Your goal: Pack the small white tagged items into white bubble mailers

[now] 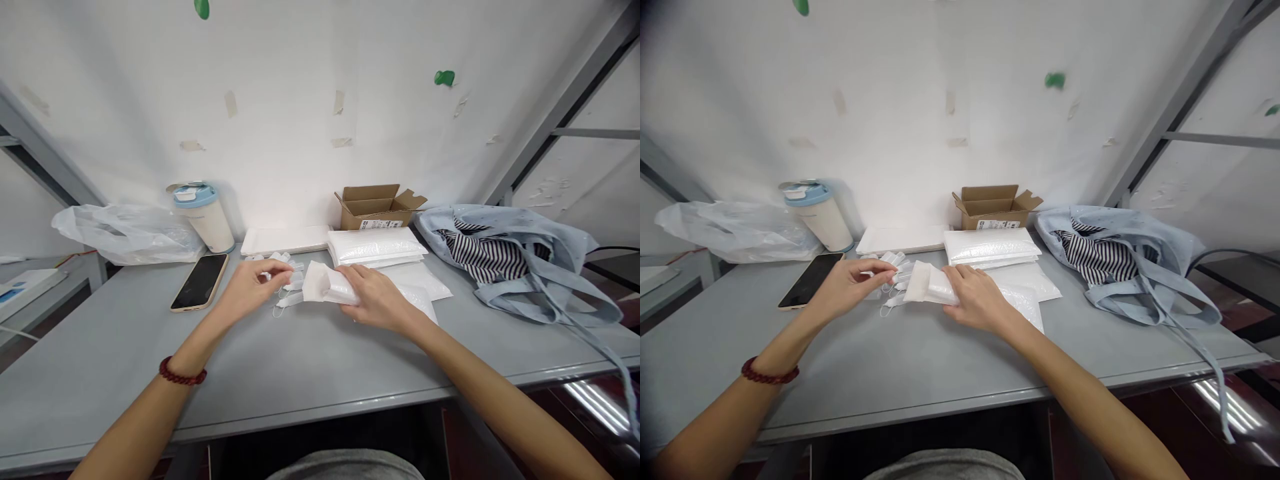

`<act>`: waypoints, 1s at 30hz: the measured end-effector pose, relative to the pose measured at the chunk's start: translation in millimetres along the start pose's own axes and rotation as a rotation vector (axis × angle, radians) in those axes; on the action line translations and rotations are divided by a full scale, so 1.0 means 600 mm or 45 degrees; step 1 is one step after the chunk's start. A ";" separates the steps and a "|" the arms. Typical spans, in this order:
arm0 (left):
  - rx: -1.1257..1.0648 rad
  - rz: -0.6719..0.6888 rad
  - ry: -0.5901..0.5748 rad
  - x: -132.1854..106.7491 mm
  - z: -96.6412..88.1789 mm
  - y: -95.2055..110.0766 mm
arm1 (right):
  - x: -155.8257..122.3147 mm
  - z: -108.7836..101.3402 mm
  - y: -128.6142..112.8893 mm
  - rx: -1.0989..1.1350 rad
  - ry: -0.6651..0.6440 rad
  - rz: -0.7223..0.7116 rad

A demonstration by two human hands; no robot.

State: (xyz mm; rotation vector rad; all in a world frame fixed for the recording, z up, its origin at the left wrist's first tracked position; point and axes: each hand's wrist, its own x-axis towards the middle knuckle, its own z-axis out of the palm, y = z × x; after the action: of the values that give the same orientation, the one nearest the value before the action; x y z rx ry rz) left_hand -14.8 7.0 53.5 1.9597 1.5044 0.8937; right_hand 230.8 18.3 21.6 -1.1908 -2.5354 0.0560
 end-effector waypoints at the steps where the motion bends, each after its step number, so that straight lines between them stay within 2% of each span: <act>1: 0.062 -0.042 -0.019 0.003 -0.008 -0.008 | 0.001 -0.001 0.004 -0.018 0.011 0.021; 3: 0.221 -0.113 -0.193 0.008 -0.016 -0.027 | 0.002 -0.002 0.012 -0.049 0.030 0.051; 5: 0.384 -0.138 -0.379 0.010 -0.010 -0.042 | 0.003 -0.003 0.016 -0.072 0.034 0.063; 6: 0.454 -0.126 -0.428 0.010 -0.003 -0.048 | 0.003 -0.003 0.016 -0.080 0.031 0.066; 10: 0.565 -0.032 -0.475 0.007 0.020 -0.052 | 0.002 -0.003 0.016 -0.096 0.012 0.056; 13: 0.416 -0.059 -0.562 0.005 0.010 -0.037 | 0.002 -0.003 0.016 -0.097 0.003 0.051; 16: 0.273 -0.072 -0.472 0.004 -0.013 -0.018 | 0.002 -0.003 0.015 -0.106 -0.019 0.055; 19: 0.196 -0.008 -0.352 0.002 -0.026 -0.008 | 0.001 -0.003 0.015 -0.105 -0.038 0.050; 23: 0.139 -0.038 -0.274 0.000 -0.027 -0.002 | 0.000 -0.002 0.014 -0.089 -0.068 0.036; 28: 0.089 -0.160 -0.031 -0.002 -0.032 0.006 | 0.000 -0.005 0.012 -0.062 -0.105 0.041; 30: 0.014 -0.151 -0.020 -0.001 -0.024 0.006 | 0.000 -0.007 0.009 -0.039 -0.120 0.034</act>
State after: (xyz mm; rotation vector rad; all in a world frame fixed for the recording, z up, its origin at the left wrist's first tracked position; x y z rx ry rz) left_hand -23.5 5.6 65.4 1.8590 1.6015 0.8190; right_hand 235.9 21.1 24.7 -1.2622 -2.6098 0.0822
